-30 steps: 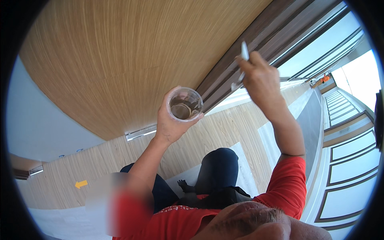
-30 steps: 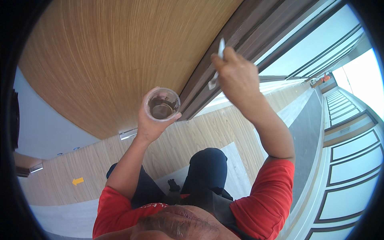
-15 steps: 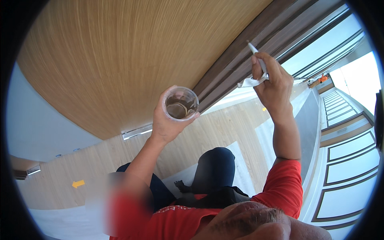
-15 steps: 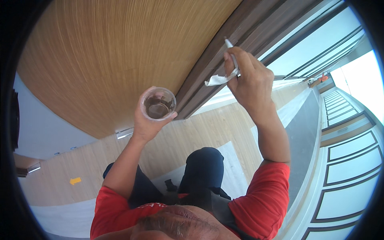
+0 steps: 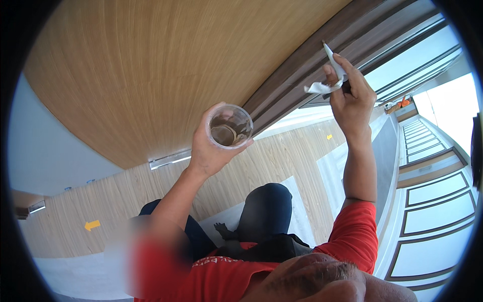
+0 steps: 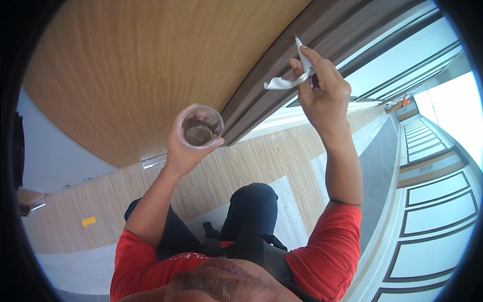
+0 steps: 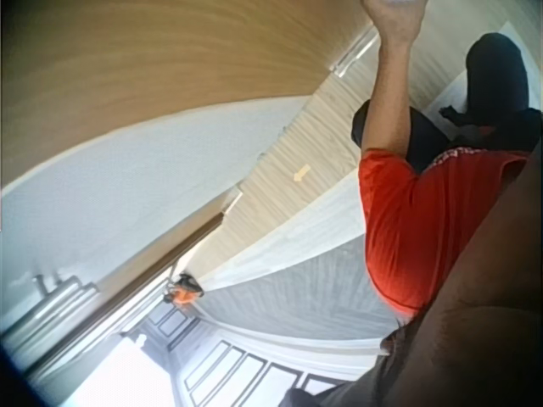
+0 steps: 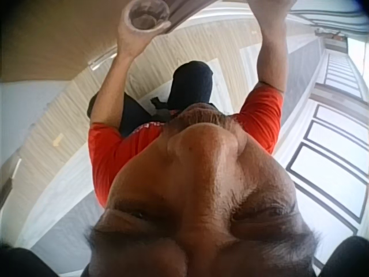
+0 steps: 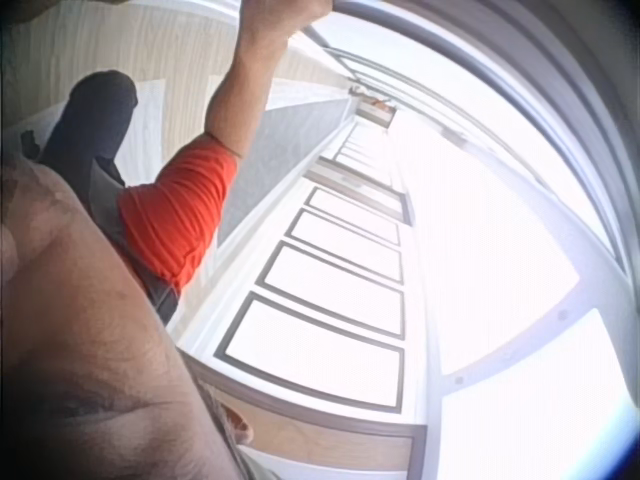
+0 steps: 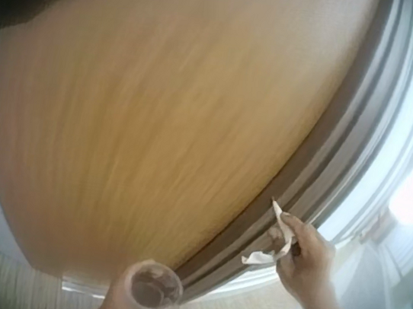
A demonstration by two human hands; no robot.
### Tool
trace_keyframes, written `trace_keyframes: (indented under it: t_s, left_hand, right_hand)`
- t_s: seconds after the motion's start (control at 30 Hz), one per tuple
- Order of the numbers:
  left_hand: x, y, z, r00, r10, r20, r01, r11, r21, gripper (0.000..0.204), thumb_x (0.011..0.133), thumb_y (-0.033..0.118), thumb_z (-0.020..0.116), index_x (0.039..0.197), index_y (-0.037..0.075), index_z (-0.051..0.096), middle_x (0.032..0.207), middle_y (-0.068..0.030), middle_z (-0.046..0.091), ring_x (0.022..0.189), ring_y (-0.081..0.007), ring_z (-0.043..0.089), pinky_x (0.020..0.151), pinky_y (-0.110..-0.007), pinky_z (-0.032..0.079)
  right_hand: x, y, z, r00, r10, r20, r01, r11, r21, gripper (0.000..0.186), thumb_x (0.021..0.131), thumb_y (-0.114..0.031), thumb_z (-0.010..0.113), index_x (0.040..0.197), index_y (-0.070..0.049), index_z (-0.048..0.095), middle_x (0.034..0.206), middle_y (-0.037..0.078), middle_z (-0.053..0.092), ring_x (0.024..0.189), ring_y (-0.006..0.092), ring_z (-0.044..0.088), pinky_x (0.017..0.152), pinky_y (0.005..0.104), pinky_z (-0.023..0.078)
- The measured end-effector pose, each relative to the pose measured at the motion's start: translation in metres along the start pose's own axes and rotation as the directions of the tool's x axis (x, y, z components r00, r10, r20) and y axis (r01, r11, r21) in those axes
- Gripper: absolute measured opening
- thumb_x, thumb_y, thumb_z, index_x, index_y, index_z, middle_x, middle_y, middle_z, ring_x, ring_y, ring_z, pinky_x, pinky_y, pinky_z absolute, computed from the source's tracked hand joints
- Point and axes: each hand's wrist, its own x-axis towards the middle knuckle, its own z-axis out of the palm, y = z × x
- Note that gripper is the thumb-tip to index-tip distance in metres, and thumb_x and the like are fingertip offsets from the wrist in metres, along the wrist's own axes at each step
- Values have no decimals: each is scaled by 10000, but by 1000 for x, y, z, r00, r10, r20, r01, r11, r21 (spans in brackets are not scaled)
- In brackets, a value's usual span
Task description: The person applies a dark substance from a small plastic cup onto the edges of a wooden wall panel using a small white tool. They repeatedly dip the tool into the cup and spread the substance along the seams.
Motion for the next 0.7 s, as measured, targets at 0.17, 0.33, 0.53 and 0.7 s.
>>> trace_keyframes:
  t_s: [0.17,0.33,0.53,0.7]
  left_hand:
    - [0,3,1,1000,7,6,-7,1000,5,927,681,138,965,1446,32,451,1260,-95,610,1195,-206,587,1072,-368,478]
    - [0,3,0,999,23,-28,-23,1000,2,879,680,202,976,1397,69,485,1228,-102,634,1176,-222,612,1051,-375,492]
    - [0,3,0,1000,22,-16,-22,1000,1,881,680,210,975,1399,74,482,1230,-103,636,1174,-227,616,1052,-381,492]
    - [1,4,-1,1000,20,0,-20,1000,-4,906,679,144,970,1427,42,469,1243,-86,611,1184,-199,586,1066,-364,474]
  right_hand:
    - [5,18,3,971,-182,-155,171,982,-83,299,869,-158,847,1097,14,759,748,62,683,560,74,573,471,225,401]
    - [-1,9,3,997,-78,-24,75,992,-106,274,892,-190,833,1067,12,772,839,115,757,673,116,689,533,226,470]
    - [11,15,6,955,-265,-135,240,955,-174,300,849,-197,864,1048,-1,753,762,80,711,562,87,613,457,238,439]
    - [13,17,4,958,-266,-109,238,946,-219,303,845,-190,865,1053,-5,745,770,71,688,583,102,626,471,254,463]
